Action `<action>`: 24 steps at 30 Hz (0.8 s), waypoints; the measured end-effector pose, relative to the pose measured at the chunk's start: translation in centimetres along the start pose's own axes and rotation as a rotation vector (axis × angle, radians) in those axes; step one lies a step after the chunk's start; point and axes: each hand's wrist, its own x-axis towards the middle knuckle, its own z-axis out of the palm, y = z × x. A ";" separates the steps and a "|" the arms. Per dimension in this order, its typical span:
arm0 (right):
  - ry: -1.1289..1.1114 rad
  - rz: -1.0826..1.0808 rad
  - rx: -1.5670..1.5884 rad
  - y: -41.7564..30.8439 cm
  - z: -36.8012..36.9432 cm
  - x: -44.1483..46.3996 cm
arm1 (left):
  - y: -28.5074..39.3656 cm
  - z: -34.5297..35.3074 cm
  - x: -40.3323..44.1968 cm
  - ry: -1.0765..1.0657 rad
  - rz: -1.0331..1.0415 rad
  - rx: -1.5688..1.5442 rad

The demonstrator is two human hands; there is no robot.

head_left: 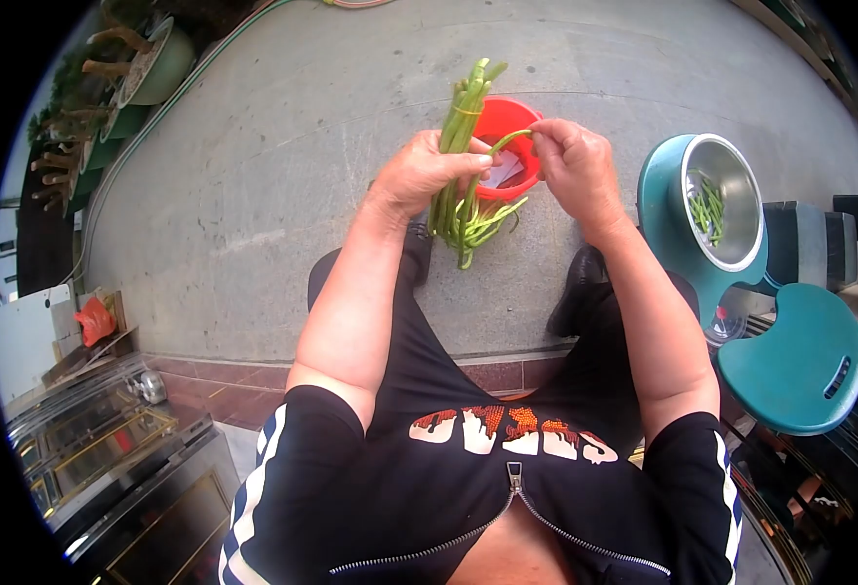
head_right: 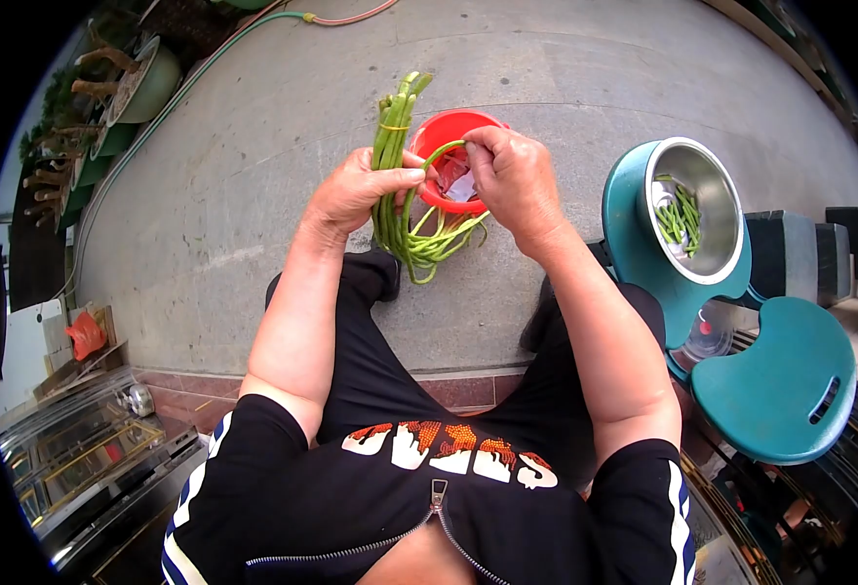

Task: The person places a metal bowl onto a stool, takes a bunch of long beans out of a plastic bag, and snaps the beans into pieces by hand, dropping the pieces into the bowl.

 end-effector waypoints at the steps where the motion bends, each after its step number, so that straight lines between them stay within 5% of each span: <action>1: -0.010 0.088 0.073 -0.1 0.2 -0.2 | -0.1 0.0 0.0 0.005 -0.001 0.006; 5: -0.061 0.563 0.842 -0.1 0.6 -0.1 | -0.4 0.6 -0.1 -0.002 0.034 -0.004; 9: -0.405 0.811 1.487 0.9 1.1 0.1 | -0.9 0.2 0.2 -0.034 -0.006 -0.058; 13: -0.247 0.623 0.693 0.3 1.1 -0.1 | -0.7 0.5 0.3 0.001 0.029 -0.100; 14: -0.166 0.468 0.252 1.3 1.4 -0.1 | -0.6 0.4 0.4 0.035 0.034 -0.119; 17: -0.167 0.196 -0.351 2.8 0.6 0.9 | 0.1 -0.1 0.0 0.071 0.017 -0.171; 18: -0.218 0.306 -0.260 2.9 0.4 1.3 | 0.3 -0.1 -0.3 0.082 0.002 -0.185; 21: -0.060 0.160 -0.236 4.7 1.2 1.2 | 0.1 1.0 -1.2 0.152 -0.041 -0.213; 22: -0.043 0.077 -0.477 4.2 1.0 0.8 | -0.3 1.2 -1.4 0.181 -0.054 -0.235; 24: -0.180 0.282 -0.086 2.6 0.7 0.0 | -0.1 2.0 -1.8 0.198 -0.084 -0.239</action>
